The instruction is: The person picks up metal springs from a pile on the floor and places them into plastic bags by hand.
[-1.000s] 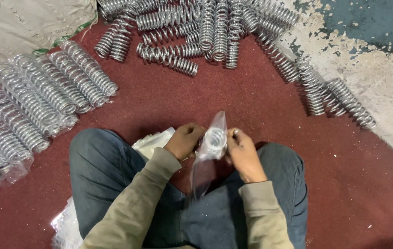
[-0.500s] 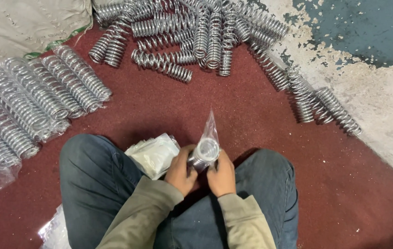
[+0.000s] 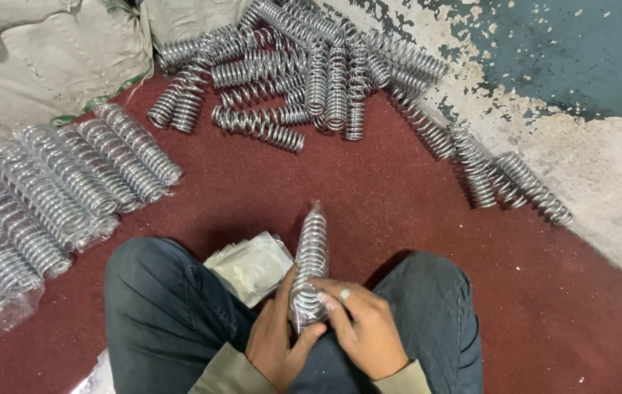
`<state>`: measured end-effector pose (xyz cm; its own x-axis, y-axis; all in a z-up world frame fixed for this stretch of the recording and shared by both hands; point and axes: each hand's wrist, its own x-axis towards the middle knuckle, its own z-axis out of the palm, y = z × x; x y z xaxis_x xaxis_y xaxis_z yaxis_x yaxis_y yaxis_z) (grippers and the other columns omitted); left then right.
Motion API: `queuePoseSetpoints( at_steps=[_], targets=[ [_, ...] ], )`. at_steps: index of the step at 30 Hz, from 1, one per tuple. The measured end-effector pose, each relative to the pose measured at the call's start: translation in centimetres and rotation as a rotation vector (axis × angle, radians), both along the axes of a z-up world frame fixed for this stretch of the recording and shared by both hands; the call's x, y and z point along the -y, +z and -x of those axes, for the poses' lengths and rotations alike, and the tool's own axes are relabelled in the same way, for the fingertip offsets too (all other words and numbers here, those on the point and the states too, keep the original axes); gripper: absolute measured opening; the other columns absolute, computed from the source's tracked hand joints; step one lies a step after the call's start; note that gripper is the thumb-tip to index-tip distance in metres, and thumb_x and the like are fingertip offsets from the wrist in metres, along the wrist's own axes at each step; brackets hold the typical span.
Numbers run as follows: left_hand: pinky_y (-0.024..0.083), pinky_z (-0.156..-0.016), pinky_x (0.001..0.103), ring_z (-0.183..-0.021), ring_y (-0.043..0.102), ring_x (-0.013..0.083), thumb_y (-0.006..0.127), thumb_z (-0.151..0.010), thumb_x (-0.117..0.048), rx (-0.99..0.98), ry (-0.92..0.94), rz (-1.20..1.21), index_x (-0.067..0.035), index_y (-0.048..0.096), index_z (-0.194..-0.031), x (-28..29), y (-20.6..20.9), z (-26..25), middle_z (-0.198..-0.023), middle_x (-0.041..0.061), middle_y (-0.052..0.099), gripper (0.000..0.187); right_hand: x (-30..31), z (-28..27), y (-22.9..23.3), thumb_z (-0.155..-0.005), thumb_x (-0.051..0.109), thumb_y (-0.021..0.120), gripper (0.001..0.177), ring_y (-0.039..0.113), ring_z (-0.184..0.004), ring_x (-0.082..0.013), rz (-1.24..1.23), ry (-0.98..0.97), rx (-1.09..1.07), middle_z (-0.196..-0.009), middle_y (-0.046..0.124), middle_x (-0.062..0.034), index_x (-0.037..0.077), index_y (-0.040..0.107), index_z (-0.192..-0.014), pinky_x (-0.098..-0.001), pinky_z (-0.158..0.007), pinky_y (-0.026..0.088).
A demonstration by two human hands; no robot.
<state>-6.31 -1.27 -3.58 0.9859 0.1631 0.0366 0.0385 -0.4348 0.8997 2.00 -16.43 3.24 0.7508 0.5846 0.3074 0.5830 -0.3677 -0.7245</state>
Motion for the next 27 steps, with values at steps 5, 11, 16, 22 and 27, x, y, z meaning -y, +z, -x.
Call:
queuePoseSetpoints(
  at_steps=[5, 11, 16, 22, 27],
  targets=[
    [0.045, -0.094, 0.043, -0.101, 0.057, 0.0251, 0.069, -0.091, -0.033, 0.445, 0.135, -0.285, -0.019, 0.054, -0.145, -0.8, 2.5, -4.0, -0.111, 0.006, 0.058, 0.058, -2.6, -0.6, 5.3, -0.1, 0.012, 0.06, 0.014, 0.059, -0.077, -0.0228, -0.008, -0.014, 0.421, -0.087, 0.072, -0.0047, 0.005, 0.072, -0.101, -0.0379, -0.073, 0.043],
    [0.047, -0.08, 0.036, -0.087, 0.063, 0.0211, 0.068, -0.088, -0.018, 0.512, -0.096, 0.073, -0.011, 0.071, -0.085, 1.1, 3.0, -5.9, -0.096, 0.002, 0.067, 0.008, -1.1, 0.6, 3.8, -0.081, 0.02, 0.067, 0.011, 0.057, -0.106, -0.0226, 0.008, -0.197, 0.31, -0.103, 0.062, -0.003, 0.015, 0.069, -0.091, -0.043, -0.099, 0.042],
    [0.051, -0.088, 0.038, -0.096, 0.067, 0.0276, 0.073, -0.082, -0.013, 0.568, -0.036, -0.029, -0.008, 0.066, -0.114, 3.7, 3.6, -2.7, -0.108, 0.008, 0.07, 0.033, 1.0, -2.3, 1.0, -0.067, 0.007, 0.062, 0.066, 0.072, -0.104, -0.02, 0.489, -0.221, -0.38, -0.131, 0.062, 0.007, 0.028, 0.052, -0.129, -0.0393, -0.08, 0.055],
    [0.056, -0.104, 0.041, -0.128, 0.068, 0.0292, 0.079, -0.07, 0.001, -0.307, 0.77, 1.1, -0.012, 0.057, -0.145, 0.6, -0.6, 0.1, -0.139, 0.015, 0.071, 0.079, -2.1, -0.6, -1.1, -0.074, 0.009, 0.053, 0.059, 0.076, -0.117, -0.005, 0.435, -0.278, -0.566, -0.117, 0.084, 0.016, 0.039, 0.082, -0.116, -0.0181, -0.106, 0.049],
    [0.042, -0.106, 0.049, -0.122, 0.059, 0.0426, 0.051, -0.088, 0.003, -0.304, 0.746, 1.199, -0.001, 0.052, -0.154, -10.4, 3.9, -1.4, -0.136, 0.029, 0.064, 0.066, -7.1, 4.3, 1.0, -0.093, 0.05, 0.038, 0.071, 0.052, -0.142, -0.0213, 0.392, 0.093, -0.446, -0.173, 0.015, 0.0223, 0.045, 0.017, -0.16, -0.0355, -0.104, 0.042]
  ],
)
